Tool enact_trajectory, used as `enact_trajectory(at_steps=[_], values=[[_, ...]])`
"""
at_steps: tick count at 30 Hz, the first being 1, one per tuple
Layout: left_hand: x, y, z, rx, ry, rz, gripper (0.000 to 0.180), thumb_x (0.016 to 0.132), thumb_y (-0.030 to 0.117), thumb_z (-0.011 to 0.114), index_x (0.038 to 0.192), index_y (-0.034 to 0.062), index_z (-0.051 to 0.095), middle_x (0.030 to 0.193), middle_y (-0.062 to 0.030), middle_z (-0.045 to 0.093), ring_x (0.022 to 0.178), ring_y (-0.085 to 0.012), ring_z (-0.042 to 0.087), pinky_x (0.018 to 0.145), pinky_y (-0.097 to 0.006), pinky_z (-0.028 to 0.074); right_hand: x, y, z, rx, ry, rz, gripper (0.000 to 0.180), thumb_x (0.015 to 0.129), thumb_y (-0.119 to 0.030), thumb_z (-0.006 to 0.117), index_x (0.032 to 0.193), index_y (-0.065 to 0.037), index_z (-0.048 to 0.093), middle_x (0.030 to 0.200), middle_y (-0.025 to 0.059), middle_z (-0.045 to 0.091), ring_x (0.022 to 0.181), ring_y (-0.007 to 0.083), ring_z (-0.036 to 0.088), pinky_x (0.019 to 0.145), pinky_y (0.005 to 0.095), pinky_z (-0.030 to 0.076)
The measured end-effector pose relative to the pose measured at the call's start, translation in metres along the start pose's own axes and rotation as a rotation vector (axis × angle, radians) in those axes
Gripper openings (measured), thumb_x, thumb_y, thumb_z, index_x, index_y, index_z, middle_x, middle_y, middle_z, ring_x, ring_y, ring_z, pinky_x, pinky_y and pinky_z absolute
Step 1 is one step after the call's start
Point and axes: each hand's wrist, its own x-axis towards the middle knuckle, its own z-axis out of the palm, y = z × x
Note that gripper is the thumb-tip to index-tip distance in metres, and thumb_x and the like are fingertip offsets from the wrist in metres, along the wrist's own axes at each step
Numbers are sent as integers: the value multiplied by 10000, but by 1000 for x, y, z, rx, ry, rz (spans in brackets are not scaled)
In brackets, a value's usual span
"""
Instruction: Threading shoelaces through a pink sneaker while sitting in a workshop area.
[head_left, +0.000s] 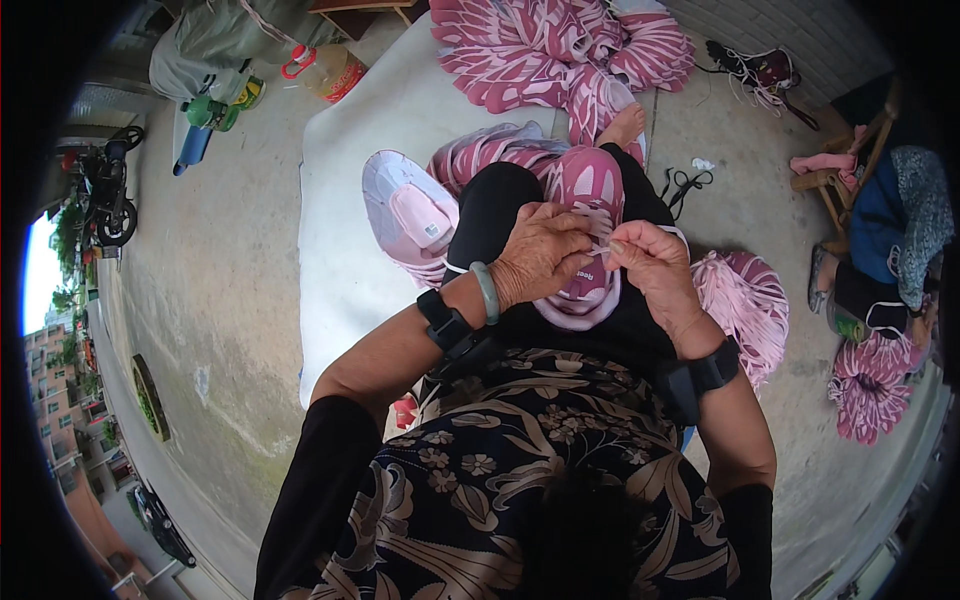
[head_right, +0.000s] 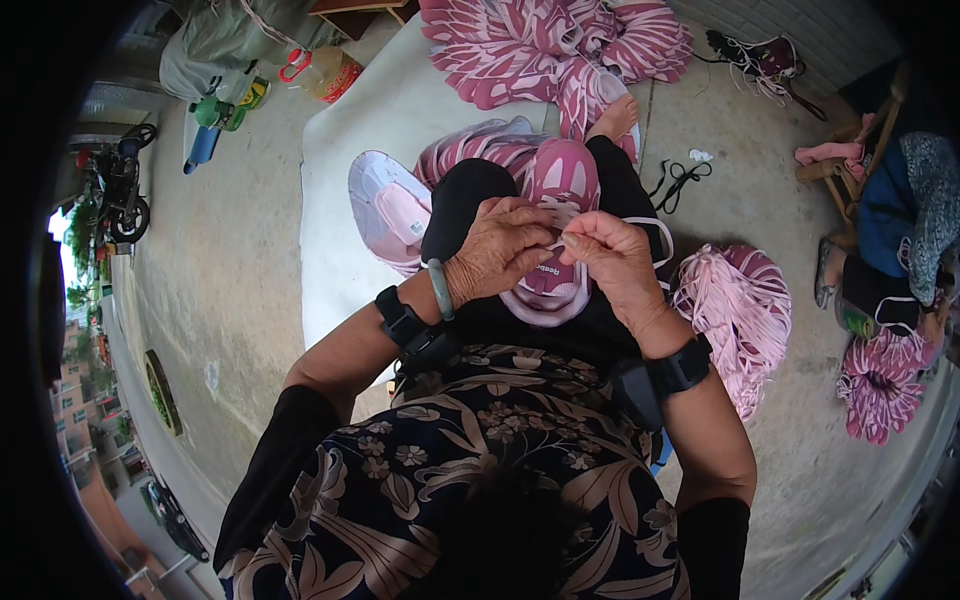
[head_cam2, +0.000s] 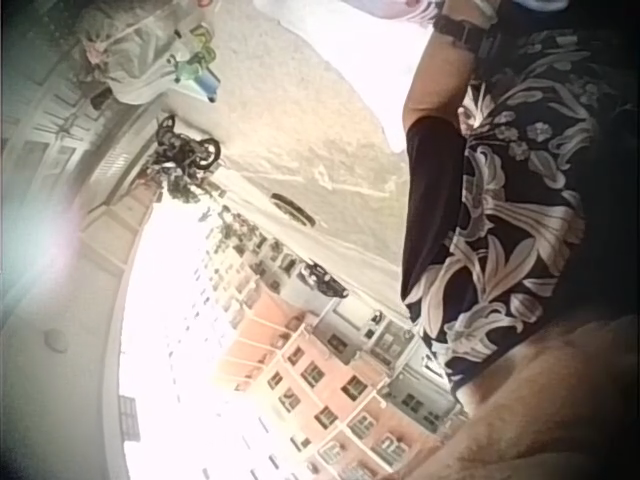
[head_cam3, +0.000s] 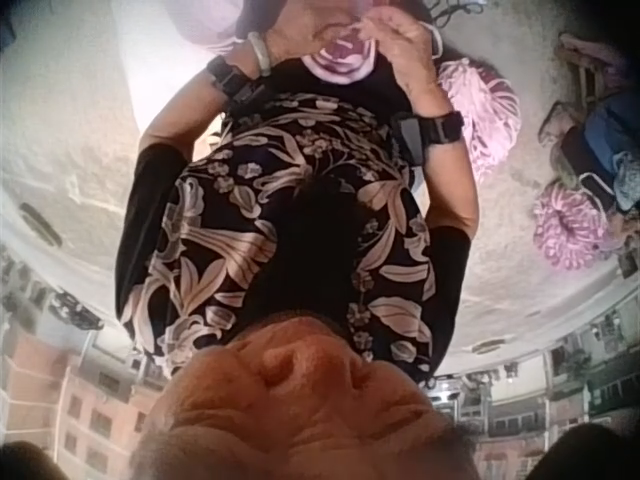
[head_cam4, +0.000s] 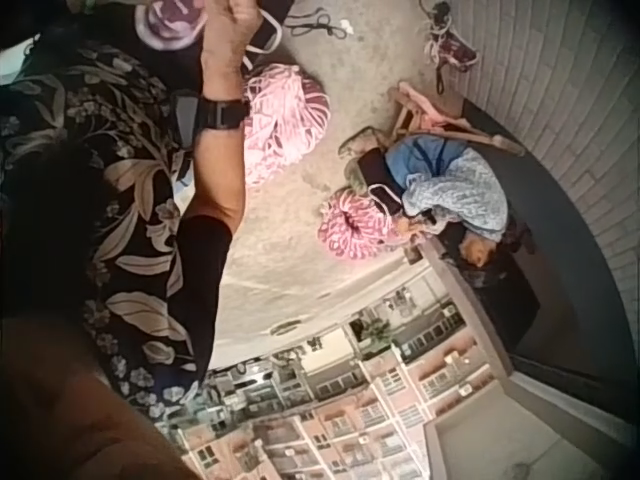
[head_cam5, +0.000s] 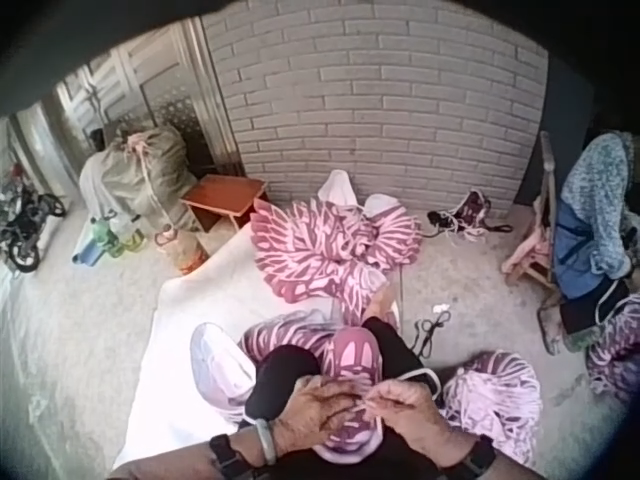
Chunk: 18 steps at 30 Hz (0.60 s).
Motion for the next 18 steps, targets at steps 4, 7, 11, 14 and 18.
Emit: enact_trajectory(at_steps=[4,7,11,14,18], values=[[-4,-4,2,-29,24,31,174,694,175,643,851,102,623,1004,-42,562,988,-236,481,856,-378,307,-2,2,-8,-4,37,33,57,835,-74,556,869,-34,578,707,12,584,562,37,477,498,157,366],[-4,0,1,-17,-4,26,207,696,168,643,889,100,611,998,-47,563,980,-246,487,856,-379,309,-3,9,-9,-6,50,34,57,836,-88,557,865,-45,582,688,20,590,497,17,413,440,147,313],[-3,3,-2,-44,-38,-72,259,712,177,626,955,101,583,1002,-59,560,995,-255,481,869,-387,304,-4,10,-8,17,38,12,60,833,-93,560,865,-48,583,685,33,595,480,16,394,427,146,304],[-3,2,2,-18,-7,9,235,724,181,614,941,98,582,1004,-63,556,1007,-255,474,885,-401,294,-6,9,-5,29,42,6,57,833,-89,558,862,-48,584,687,33,595,479,17,395,427,145,305],[-4,-3,5,10,-37,110,138,730,176,606,839,92,609,1007,-60,548,1021,-245,464,900,-418,282,-8,10,-7,33,42,8,57,835,-84,552,870,-48,579,688,33,593,467,18,389,424,144,304]])
